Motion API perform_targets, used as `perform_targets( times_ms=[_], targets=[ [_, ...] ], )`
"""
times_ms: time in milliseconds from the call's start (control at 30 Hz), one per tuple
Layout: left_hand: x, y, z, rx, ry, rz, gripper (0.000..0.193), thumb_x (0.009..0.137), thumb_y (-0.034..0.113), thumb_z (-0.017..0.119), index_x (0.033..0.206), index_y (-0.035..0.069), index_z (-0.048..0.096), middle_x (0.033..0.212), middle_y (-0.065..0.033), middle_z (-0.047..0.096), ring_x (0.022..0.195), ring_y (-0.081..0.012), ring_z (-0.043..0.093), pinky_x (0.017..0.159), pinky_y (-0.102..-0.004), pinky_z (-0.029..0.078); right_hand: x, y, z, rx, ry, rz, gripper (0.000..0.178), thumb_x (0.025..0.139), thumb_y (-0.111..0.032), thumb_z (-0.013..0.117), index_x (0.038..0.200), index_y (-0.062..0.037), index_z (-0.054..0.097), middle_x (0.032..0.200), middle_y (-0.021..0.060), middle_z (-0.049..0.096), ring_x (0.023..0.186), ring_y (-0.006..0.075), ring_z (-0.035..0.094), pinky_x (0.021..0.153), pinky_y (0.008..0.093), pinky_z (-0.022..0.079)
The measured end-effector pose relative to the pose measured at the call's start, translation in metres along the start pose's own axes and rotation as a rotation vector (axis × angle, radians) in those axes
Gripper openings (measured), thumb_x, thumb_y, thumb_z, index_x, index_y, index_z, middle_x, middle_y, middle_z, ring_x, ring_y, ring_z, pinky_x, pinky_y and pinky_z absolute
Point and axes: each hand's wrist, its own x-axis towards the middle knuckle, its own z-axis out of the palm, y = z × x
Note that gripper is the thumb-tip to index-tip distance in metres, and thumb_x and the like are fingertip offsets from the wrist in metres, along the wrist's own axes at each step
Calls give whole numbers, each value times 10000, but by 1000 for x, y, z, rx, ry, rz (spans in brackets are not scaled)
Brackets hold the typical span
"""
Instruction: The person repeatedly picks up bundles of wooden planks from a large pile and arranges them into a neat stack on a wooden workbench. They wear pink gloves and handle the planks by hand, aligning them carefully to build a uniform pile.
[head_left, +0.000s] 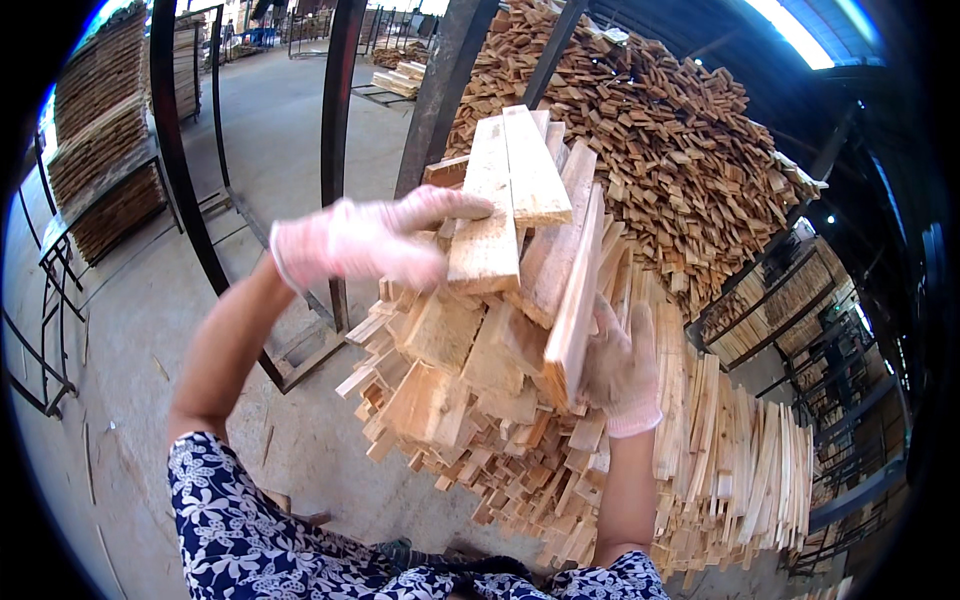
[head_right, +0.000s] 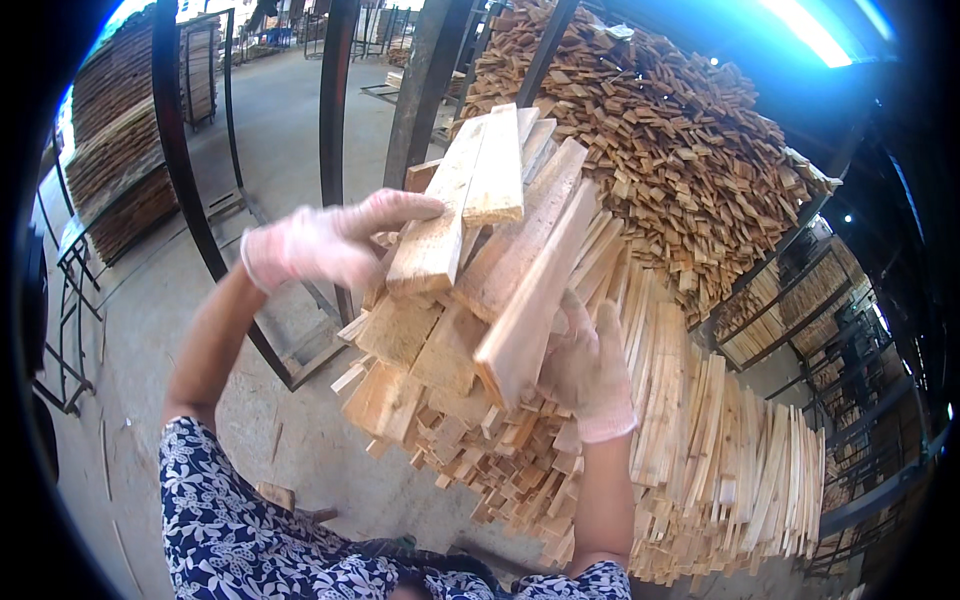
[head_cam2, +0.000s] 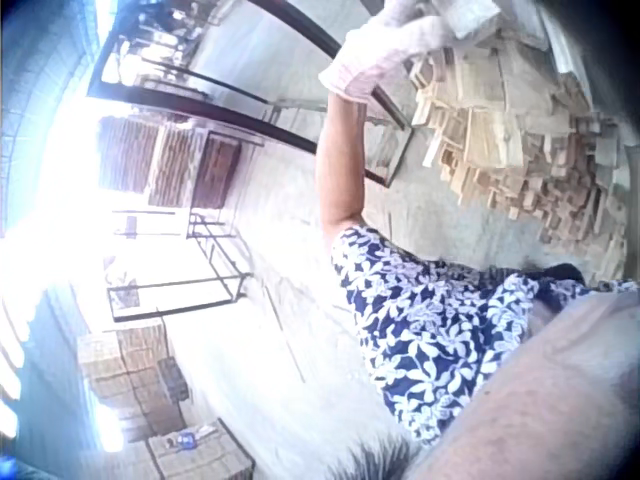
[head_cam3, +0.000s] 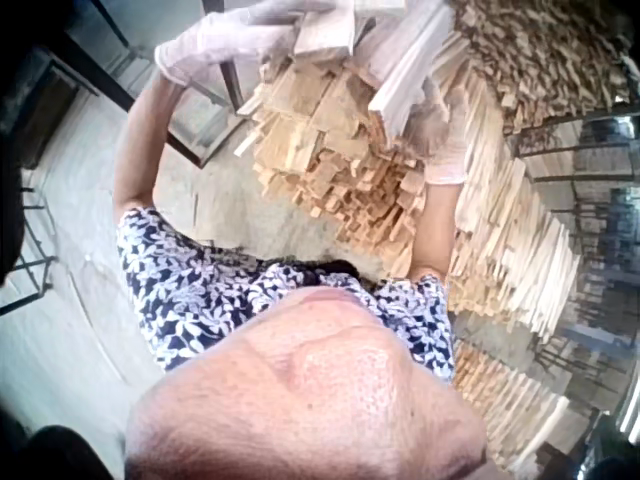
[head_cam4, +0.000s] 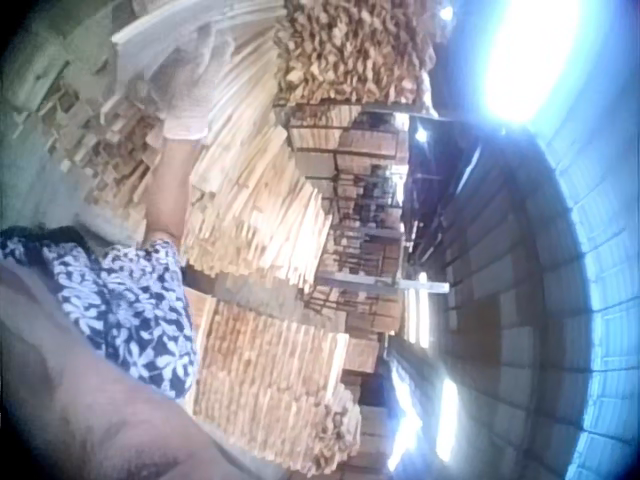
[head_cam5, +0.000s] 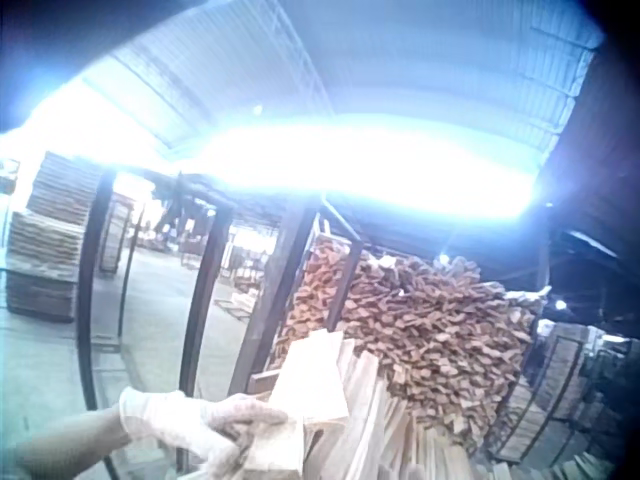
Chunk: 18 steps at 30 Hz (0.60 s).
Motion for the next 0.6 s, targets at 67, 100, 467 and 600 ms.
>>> perform_targets(
  times_ms=[67, 100, 467, 600],
  targets=[
    [16, -11, -24, -418, 107, -366, 886, 899, 628, 633, 1532, 62, 382, 1468, -220, 472, 1269, -377, 542, 1049, -494, 506, 4, -7, 14, 684, 154, 141, 848, 957, -652, 545, 1531, -65, 337, 1507, 180, 444, 1360, 343, 478, 1071, 470, 472],
    [38, 11, -12, -213, 218, -563, 861, 927, 622, 595, 1544, 66, 365, 1469, -219, 477, 1275, -364, 540, 1041, -462, 508, 7, 10, 9, 718, 266, 210, 844, 955, -647, 556, 1528, -68, 337, 1490, 188, 456, 1345, 340, 488, 1070, 467, 475],
    [97, -33, 31, -562, 605, -407, 749, 925, 420, 740, 1519, 119, 396, 1158, -73, 650, 896, -131, 692, 749, -283, 592, 11, 16, 22, 887, 338, 126, 684, 953, -539, 644, 1444, -94, 474, 1322, 102, 600, 1201, 241, 597, 1038, 393, 511],
    [88, -12, 53, -619, 587, -378, 699, 960, 383, 703, 1532, 160, 366, 1203, -99, 613, 885, -168, 693, 710, -320, 615, -9, 20, 26, 848, 442, 180, 750, 898, -570, 701, 1420, -77, 484, 1259, 119, 609, 1146, 247, 607, 1000, 404, 514]
  ],
)
